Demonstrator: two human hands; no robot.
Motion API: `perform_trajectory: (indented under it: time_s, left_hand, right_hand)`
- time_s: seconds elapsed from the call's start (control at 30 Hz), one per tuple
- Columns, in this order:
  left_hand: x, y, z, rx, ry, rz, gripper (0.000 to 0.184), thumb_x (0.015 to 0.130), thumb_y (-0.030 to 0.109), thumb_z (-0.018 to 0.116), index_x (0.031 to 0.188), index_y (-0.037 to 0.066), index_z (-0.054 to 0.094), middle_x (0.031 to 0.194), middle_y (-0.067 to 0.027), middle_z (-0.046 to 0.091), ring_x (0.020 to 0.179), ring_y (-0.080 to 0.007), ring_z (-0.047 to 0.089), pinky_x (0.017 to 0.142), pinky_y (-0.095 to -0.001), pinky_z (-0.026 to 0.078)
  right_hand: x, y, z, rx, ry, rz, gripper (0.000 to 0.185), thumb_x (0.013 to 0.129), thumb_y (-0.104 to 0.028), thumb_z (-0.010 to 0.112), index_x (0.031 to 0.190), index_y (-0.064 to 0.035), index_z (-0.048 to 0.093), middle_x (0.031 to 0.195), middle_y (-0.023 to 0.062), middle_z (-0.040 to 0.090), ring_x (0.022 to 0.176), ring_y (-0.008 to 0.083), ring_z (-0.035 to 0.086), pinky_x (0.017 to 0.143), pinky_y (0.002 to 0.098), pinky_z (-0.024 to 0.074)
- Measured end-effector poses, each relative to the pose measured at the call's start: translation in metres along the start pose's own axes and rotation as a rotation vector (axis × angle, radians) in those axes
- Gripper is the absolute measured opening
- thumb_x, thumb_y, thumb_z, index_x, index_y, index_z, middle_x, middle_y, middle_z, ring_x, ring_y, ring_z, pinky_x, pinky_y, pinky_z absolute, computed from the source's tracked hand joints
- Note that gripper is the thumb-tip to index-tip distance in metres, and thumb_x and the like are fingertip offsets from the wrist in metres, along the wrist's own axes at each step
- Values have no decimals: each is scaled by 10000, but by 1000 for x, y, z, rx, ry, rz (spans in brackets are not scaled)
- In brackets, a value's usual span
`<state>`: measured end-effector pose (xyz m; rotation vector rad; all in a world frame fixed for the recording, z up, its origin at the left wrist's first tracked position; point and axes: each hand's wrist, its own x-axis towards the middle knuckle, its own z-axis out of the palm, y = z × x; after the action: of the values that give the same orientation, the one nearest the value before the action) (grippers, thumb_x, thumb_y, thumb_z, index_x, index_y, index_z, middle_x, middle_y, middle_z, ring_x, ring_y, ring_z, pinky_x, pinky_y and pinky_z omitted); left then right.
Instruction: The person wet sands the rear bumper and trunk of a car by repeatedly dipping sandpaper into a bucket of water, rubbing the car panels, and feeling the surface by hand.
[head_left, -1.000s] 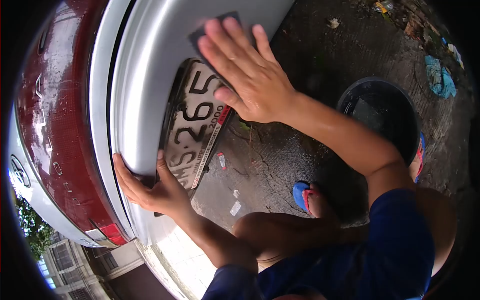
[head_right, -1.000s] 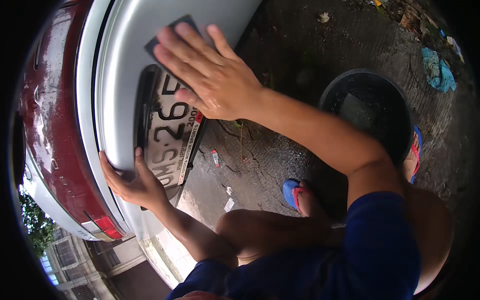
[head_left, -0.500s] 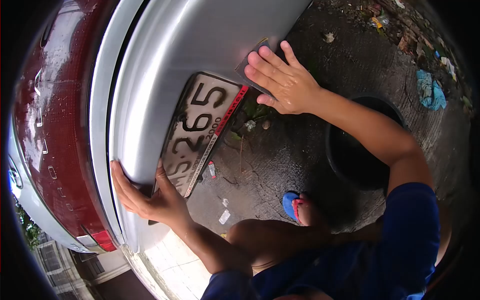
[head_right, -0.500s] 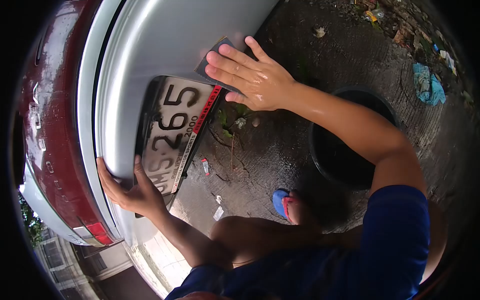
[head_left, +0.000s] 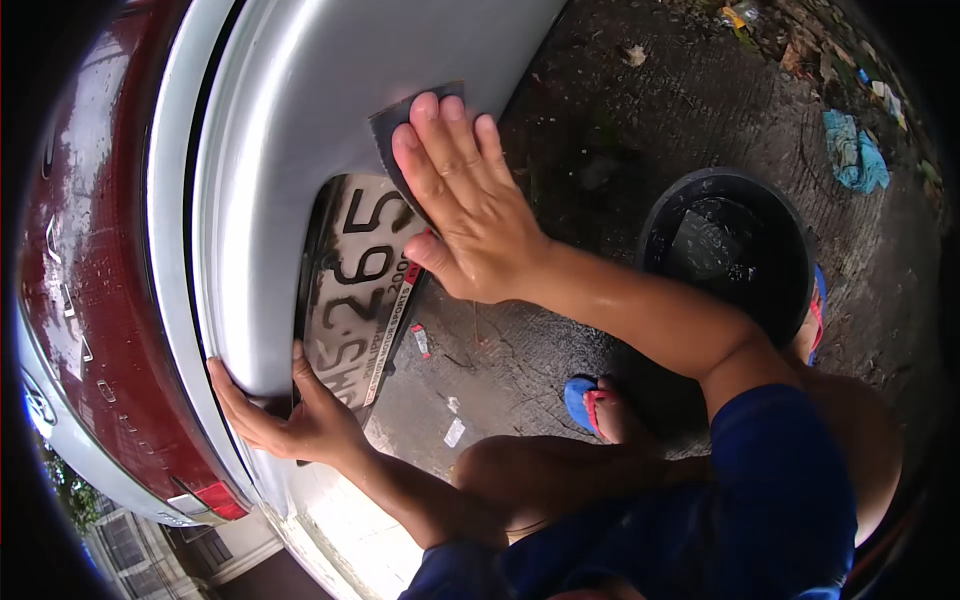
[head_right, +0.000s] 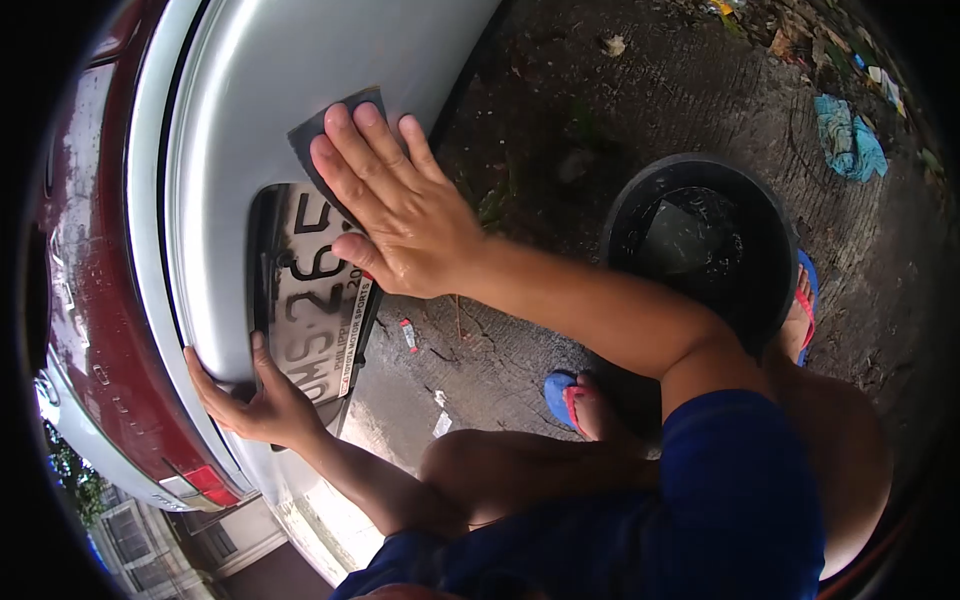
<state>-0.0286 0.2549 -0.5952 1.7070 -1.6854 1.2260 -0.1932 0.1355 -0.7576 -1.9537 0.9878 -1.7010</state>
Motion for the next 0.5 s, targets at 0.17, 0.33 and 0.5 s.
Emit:
perform_trajectory:
  time_s: [0.17,0.33,0.5]
  left_hand:
    - [0,0,2,-107,26,6,697,793,141,937,1409,-4,644,1364,-188,682,1262,-352,637,1061,-491,521]
    - [-2,-2,1,-57,9,-37,675,806,127,927,1408,6,646,1376,-195,668,1268,-355,633,1077,-492,528]
    - [-2,2,3,-79,23,-47,673,820,129,918,1421,10,639,1371,-199,665,1262,-348,633,1079,-483,531]
  right_hand:
    - [29,28,-13,-9,307,215,832,1112,-556,301,1702,-22,57,1763,273,42,1634,453,40,1264,683,52]
    - [11,23,-14,-102,116,116,824,1118,-545,245,1697,5,42,1753,303,-13,1628,477,-11,1282,621,1]
    - [-2,-16,16,76,50,116,899,1092,-642,202,1699,-23,-33,1747,301,-88,1616,504,-39,1276,650,25]
